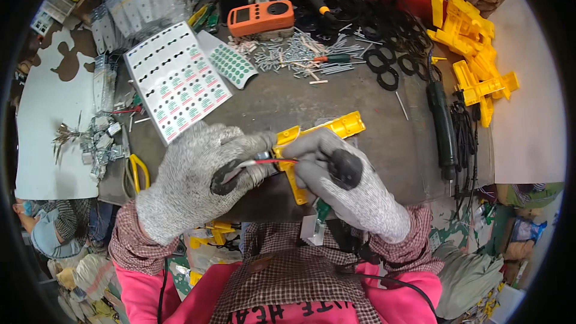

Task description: Assemble a yellow electronic device by installing internal boards, wiring, and soldering components.

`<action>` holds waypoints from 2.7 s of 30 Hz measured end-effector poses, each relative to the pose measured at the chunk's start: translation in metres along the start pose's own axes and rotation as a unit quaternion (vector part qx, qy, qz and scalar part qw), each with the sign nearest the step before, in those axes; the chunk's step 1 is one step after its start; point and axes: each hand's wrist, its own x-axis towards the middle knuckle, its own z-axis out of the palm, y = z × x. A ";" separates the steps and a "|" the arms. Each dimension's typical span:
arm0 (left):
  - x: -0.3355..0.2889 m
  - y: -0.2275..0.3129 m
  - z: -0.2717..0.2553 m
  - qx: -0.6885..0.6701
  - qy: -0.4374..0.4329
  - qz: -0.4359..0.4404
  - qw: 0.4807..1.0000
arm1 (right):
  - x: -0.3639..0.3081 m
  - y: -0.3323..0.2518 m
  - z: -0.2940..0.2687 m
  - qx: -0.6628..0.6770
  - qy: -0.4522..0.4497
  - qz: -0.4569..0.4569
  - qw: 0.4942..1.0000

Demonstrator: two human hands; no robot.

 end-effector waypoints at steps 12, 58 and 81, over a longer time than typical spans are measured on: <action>-0.003 -0.004 0.078 -0.589 0.009 -0.098 0.802 | -0.001 0.038 -0.027 -0.199 0.069 -0.091 0.973; -0.033 -0.041 0.101 -0.348 0.143 -0.029 0.926 | 0.002 0.027 -0.028 -0.481 0.087 -0.152 0.859; -0.065 -0.072 0.077 -0.099 0.098 0.006 0.990 | 0.045 0.036 0.017 -0.457 -0.028 -0.050 0.888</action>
